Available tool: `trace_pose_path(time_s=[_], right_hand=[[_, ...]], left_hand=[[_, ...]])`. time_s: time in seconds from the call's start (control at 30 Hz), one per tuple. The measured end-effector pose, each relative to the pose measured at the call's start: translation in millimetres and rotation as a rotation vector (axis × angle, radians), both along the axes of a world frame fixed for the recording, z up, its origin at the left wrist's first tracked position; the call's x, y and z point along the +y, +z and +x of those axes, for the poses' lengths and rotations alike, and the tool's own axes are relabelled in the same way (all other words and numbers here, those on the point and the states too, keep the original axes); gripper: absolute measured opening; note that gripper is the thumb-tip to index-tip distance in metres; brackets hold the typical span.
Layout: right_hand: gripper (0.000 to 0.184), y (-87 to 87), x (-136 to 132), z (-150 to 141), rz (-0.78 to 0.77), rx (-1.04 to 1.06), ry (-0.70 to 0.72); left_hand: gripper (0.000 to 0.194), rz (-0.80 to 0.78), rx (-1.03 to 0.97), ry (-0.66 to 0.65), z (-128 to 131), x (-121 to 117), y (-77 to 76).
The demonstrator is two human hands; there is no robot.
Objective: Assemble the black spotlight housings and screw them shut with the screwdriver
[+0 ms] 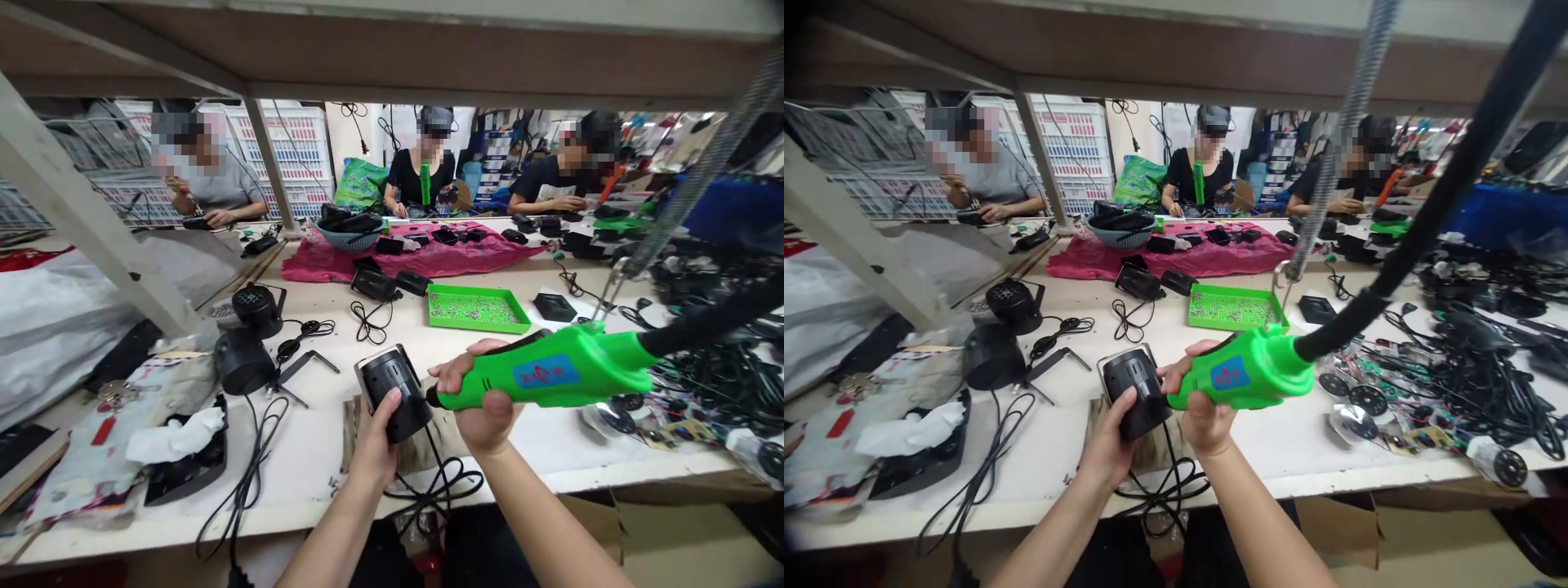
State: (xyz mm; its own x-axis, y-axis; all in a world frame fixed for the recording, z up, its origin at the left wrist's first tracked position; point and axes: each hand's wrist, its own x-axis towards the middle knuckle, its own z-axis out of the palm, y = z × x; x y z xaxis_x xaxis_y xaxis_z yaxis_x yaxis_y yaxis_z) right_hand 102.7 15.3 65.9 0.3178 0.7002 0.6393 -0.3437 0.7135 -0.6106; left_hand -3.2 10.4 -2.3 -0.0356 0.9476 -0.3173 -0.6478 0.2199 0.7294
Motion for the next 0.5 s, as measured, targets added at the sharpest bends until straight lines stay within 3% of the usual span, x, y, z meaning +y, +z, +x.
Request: trace_pose_path(time_s=[0.2, 0.33, 0.5], right_hand=[[0.043, 5.3, -0.7, 17.1, -0.056, 0.025, 0.067], [0.052, 17.9, -12.7, 32.7, -0.029, 0.046, 0.033], [0.046, 30.3, -28.4, 23.0, 0.041, 0.077, 0.093]], left_hand=[[0.063, 0.001, 0.024, 0.019, 1.3, -5.0, 4.8], [0.061, 0.018, 0.049, -0.008, 4.6, -7.4, 8.1], [0.056, 0.031, 0.101, -0.007, 11.0, -7.2, 8.5]])
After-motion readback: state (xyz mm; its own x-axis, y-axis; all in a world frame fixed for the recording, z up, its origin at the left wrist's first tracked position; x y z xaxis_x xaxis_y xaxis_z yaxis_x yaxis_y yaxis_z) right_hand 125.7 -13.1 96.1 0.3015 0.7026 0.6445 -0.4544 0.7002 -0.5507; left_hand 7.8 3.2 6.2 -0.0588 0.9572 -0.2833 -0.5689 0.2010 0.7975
